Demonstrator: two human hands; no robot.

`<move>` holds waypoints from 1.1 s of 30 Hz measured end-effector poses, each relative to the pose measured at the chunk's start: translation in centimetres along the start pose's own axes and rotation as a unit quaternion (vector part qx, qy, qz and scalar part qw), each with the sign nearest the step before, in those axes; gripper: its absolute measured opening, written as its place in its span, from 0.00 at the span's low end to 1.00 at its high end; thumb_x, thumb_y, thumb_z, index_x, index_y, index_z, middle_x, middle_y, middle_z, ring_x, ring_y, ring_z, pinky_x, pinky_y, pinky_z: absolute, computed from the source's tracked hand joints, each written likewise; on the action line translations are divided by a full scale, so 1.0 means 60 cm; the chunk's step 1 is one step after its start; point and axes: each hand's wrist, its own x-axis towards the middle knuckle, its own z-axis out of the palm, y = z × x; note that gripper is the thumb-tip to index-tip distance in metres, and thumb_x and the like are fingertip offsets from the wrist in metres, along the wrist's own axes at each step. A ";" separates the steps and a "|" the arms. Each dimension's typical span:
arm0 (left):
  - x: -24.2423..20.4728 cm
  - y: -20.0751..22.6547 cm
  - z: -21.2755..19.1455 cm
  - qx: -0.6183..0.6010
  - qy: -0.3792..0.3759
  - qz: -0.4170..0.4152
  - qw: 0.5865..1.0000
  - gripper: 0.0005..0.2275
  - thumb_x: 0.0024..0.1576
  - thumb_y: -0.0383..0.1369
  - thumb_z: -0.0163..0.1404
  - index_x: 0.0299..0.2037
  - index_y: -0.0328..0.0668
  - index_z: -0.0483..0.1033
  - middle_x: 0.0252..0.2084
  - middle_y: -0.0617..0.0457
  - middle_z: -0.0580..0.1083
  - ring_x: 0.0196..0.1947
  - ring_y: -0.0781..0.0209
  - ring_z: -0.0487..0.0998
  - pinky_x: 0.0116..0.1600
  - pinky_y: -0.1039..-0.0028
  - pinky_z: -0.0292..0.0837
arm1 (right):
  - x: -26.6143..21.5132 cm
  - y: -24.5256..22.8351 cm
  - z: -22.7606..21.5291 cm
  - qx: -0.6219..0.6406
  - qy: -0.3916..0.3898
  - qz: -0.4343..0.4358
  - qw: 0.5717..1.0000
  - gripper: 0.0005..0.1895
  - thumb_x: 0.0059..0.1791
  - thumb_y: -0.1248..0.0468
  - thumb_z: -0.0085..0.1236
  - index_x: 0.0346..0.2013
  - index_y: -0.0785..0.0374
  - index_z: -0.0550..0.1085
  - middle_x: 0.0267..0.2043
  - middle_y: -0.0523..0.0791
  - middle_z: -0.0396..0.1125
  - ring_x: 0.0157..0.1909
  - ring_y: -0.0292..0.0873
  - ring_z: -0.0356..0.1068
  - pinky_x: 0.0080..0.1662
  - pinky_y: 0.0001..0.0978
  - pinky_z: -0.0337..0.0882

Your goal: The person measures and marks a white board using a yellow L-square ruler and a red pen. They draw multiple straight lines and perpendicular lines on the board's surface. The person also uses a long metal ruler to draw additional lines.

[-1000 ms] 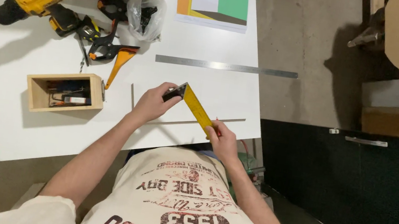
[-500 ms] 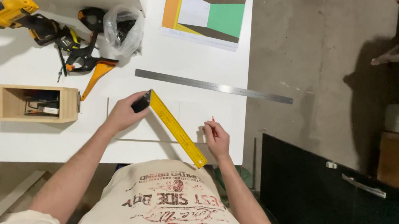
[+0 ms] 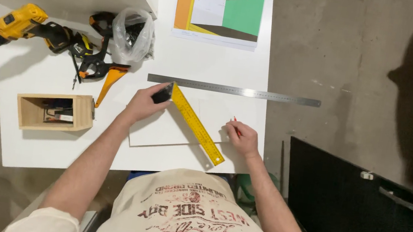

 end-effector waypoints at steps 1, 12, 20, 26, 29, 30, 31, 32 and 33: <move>0.016 -0.001 0.003 0.001 -0.007 0.003 1.000 0.27 0.52 0.32 0.64 0.65 0.46 0.73 0.58 0.40 0.76 0.60 0.39 0.74 0.65 0.56 0.70 | 0.001 -0.009 -0.002 -0.002 0.006 0.004 1.000 0.02 0.52 0.61 0.64 0.37 0.53 0.82 0.24 0.45 0.75 0.28 0.47 0.76 0.38 0.37 0.77; 0.171 -0.078 0.065 0.102 -0.119 0.160 0.975 0.28 0.55 0.41 0.61 0.68 0.63 0.69 0.59 0.47 0.76 0.60 0.44 0.76 0.64 0.58 0.72 | -0.114 -0.241 0.145 0.220 0.215 0.164 0.937 0.12 0.59 0.68 0.45 0.53 0.67 0.76 0.26 0.49 0.74 0.28 0.39 0.72 0.38 0.30 0.75; 0.150 -0.049 0.050 0.147 -0.165 0.241 0.945 0.28 0.62 0.40 0.55 0.72 0.51 0.62 0.56 0.43 0.74 0.57 0.41 0.75 0.61 0.54 0.71 | -0.124 -0.236 0.394 -0.100 0.267 -0.002 0.958 0.14 0.46 0.62 0.70 0.47 0.54 0.81 0.44 0.40 0.78 0.48 0.46 0.75 0.55 0.39 0.72; 0.112 -0.024 0.053 0.150 -0.176 0.245 0.941 0.25 0.65 0.38 0.50 0.71 0.41 0.60 0.54 0.45 0.71 0.55 0.47 0.74 0.59 0.60 0.70 | -0.149 -0.227 0.429 -0.190 0.292 -0.002 0.937 0.19 0.44 0.50 0.73 0.46 0.50 0.81 0.49 0.37 0.77 0.58 0.42 0.71 0.67 0.40 0.62; 0.122 -0.030 0.072 0.161 -0.183 0.264 0.933 0.24 0.66 0.38 0.48 0.71 0.38 0.61 0.53 0.44 0.71 0.53 0.48 0.74 0.57 0.60 0.70 | -0.148 -0.222 0.414 -0.203 0.294 -0.006 0.934 0.17 0.45 0.50 0.71 0.46 0.48 0.81 0.49 0.37 0.77 0.60 0.40 0.70 0.71 0.42 0.56; 0.120 -0.041 0.080 0.161 -0.188 0.262 0.933 0.24 0.66 0.38 0.47 0.71 0.38 0.62 0.53 0.45 0.71 0.53 0.49 0.73 0.56 0.61 0.70 | -0.155 -0.225 0.413 -0.205 0.292 -0.009 0.934 0.16 0.46 0.49 0.70 0.46 0.47 0.81 0.49 0.37 0.76 0.61 0.40 0.70 0.72 0.42 0.53; 0.109 -0.036 0.079 0.166 -0.193 0.260 0.931 0.24 0.66 0.38 0.47 0.71 0.38 0.62 0.53 0.45 0.71 0.53 0.49 0.73 0.56 0.61 0.70 | -0.159 -0.229 0.405 -0.202 0.295 -0.003 0.934 0.16 0.46 0.49 0.70 0.46 0.47 0.81 0.49 0.37 0.76 0.61 0.40 0.70 0.72 0.42 0.53; 0.100 -0.030 0.082 0.154 -0.187 0.270 0.932 0.23 0.65 0.37 0.48 0.69 0.36 0.63 0.53 0.44 0.70 0.54 0.49 0.72 0.60 0.61 0.67 | -0.162 -0.228 0.393 -0.202 0.296 -0.015 0.934 0.15 0.47 0.49 0.69 0.45 0.47 0.81 0.48 0.37 0.77 0.60 0.41 0.70 0.69 0.44 0.56; 0.092 -0.024 0.085 0.143 -0.181 0.280 0.932 0.22 0.65 0.36 0.48 0.68 0.34 0.65 0.53 0.43 0.70 0.55 0.48 0.71 0.64 0.61 0.64 | -0.165 -0.228 0.382 -0.201 0.297 -0.026 0.933 0.14 0.47 0.48 0.69 0.43 0.47 0.81 0.48 0.36 0.77 0.59 0.42 0.70 0.67 0.45 0.60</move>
